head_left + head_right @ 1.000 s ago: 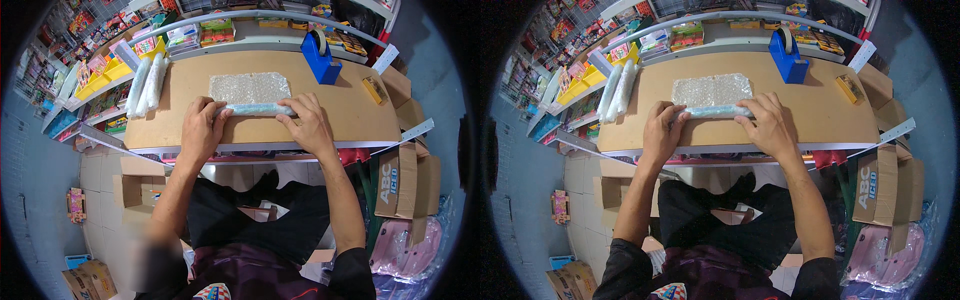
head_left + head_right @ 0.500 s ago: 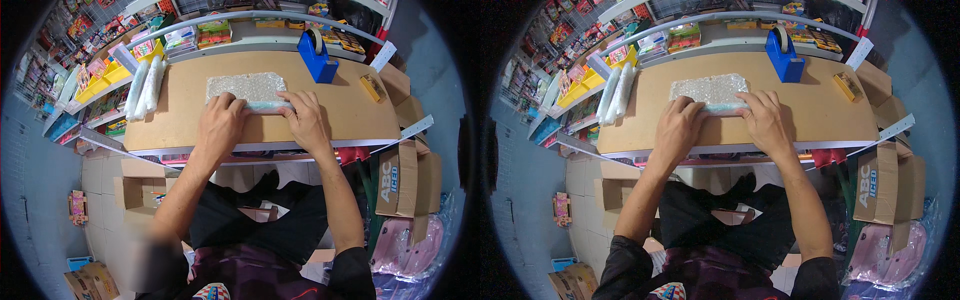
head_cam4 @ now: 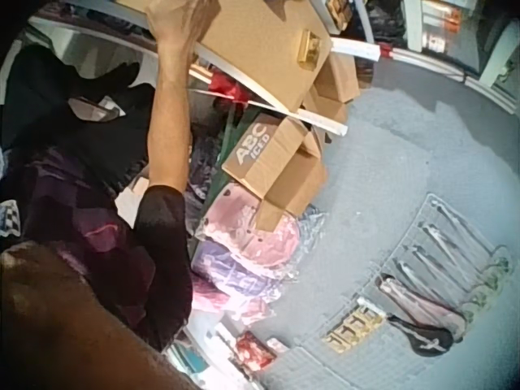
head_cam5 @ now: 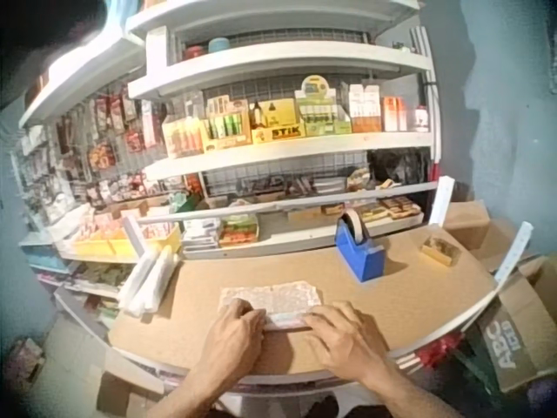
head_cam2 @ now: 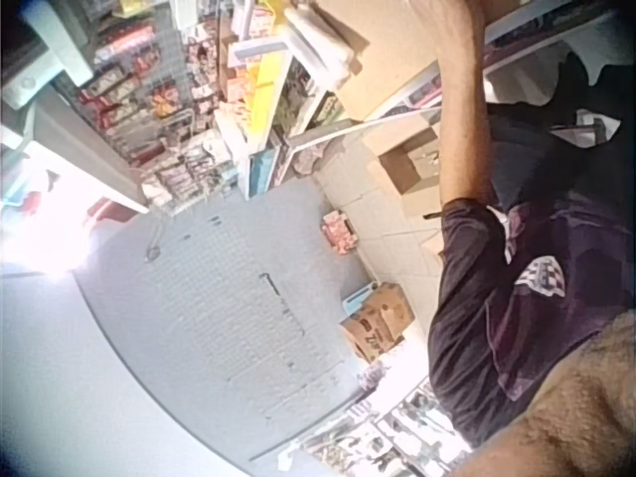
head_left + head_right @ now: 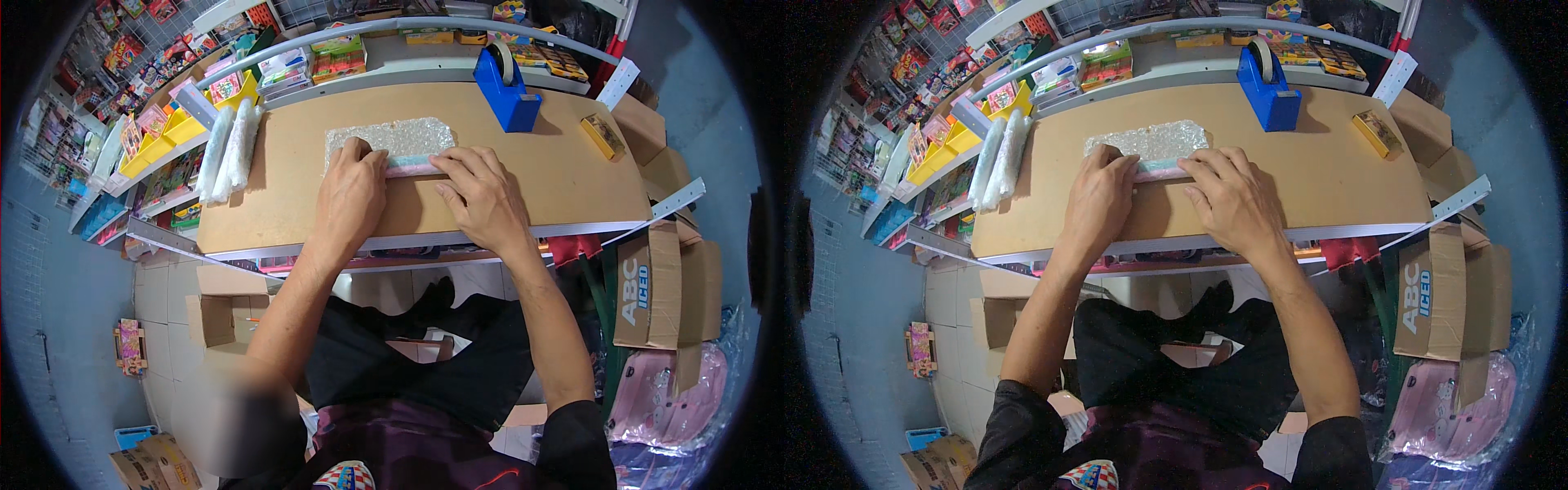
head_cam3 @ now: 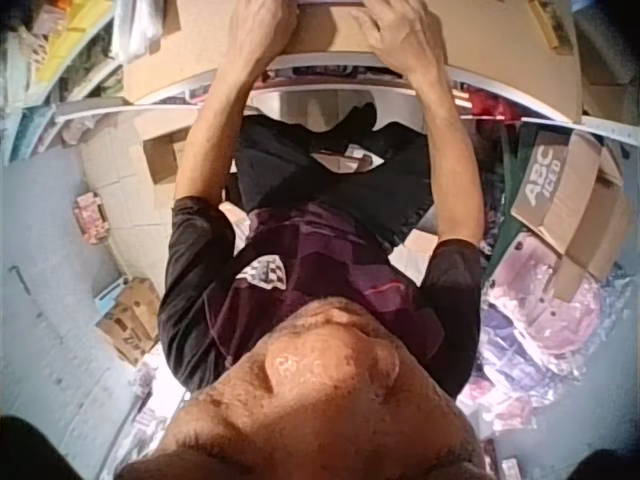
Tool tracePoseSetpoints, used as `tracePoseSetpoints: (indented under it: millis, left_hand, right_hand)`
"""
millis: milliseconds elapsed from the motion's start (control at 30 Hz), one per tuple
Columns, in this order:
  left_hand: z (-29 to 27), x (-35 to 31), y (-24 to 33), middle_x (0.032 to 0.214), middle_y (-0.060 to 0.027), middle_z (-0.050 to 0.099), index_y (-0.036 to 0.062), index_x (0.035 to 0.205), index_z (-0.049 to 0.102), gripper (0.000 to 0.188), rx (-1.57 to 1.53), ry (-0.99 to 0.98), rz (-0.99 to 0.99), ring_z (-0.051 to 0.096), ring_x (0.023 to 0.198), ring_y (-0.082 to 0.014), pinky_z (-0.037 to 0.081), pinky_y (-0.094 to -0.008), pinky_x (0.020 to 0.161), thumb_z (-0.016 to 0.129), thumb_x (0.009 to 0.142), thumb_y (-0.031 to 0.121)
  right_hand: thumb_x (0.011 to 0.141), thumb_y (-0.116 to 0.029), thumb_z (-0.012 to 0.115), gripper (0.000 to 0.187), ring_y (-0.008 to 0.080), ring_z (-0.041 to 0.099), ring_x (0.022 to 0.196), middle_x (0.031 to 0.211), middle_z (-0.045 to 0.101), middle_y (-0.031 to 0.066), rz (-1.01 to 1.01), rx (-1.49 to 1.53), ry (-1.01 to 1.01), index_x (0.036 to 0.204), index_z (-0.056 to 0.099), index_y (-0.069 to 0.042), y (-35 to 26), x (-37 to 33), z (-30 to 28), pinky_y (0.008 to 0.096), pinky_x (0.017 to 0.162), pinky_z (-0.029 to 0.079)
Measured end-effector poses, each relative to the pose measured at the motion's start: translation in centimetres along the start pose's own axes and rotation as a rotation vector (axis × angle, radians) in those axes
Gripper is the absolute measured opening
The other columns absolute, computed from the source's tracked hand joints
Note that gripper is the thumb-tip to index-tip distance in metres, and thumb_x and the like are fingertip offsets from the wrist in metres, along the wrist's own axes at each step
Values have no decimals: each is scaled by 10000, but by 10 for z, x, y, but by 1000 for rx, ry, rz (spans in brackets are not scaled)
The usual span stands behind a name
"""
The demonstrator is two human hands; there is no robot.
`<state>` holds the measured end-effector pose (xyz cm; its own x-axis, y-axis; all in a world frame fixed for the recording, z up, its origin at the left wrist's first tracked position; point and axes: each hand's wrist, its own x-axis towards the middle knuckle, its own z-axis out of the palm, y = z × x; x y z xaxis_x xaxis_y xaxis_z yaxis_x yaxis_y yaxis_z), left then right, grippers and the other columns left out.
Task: The recorder is seen wrapping a bunch of pens in bubble wrap at a stationary store desk.
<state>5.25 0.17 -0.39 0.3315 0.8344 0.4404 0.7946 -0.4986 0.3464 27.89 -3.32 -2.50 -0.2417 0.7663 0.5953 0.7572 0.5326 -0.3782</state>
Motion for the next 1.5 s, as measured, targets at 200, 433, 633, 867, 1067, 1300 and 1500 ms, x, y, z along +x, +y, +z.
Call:
tracePoseSetpoints:
  millis: [200,433,633,867,1067,1300,1500]
  left_hand:
    - [13,-18,15,1526,-226,571,16,1532,519,524,106,-80,181,519,1439,-428,365,-579,1233,608,1065,237]
    - [18,1,12,1672,-241,415,-4,1602,433,668,164,-186,124,365,1565,-425,291,-575,1275,515,1109,439]
    - [29,31,-1,1662,-242,432,-7,1596,441,694,155,-217,64,377,1563,-405,286,-581,1273,474,1115,492]
    - [43,64,-22,1626,-235,476,55,1558,519,604,161,-216,75,403,1535,-416,294,-605,1254,414,1130,469]
    - [55,77,-22,1335,-224,632,68,1421,631,492,128,-26,47,589,1215,-424,422,-610,1050,548,1086,419]
    - [45,56,-21,1250,-190,670,67,1280,656,524,121,-73,122,600,1220,-412,426,-578,1004,696,999,507]
    - [25,88,-13,1277,-233,677,9,1262,643,578,-92,-381,-63,654,1185,-371,491,-526,987,678,1023,534]
  right_hand:
    - [935,-152,742,379,361,564,1258,1312,683,120,28,-17,-50,1302,722,-58,1,1,1,480,1091,484]
    - [956,-200,734,490,390,496,1357,1472,606,129,25,-62,-50,1431,655,-112,-1,-1,0,499,1148,460]
    - [955,-308,757,596,395,467,1399,1522,570,142,58,-95,-102,1500,589,-133,-1,-1,3,510,1171,446]
    - [926,-473,769,743,406,430,1429,1546,548,138,77,-108,-87,1549,524,-152,-1,1,2,552,1180,406]
    - [892,-535,783,798,390,383,1466,1599,483,106,100,-199,-121,1548,526,-161,-3,0,2,606,1146,382]
    - [873,-538,802,832,402,378,1484,1573,514,113,133,-182,-127,1562,509,-175,-4,1,-1,590,1209,337]
    - [870,-471,831,899,436,410,1419,1498,529,194,65,-30,41,1571,442,-63,6,2,1,566,1196,354]
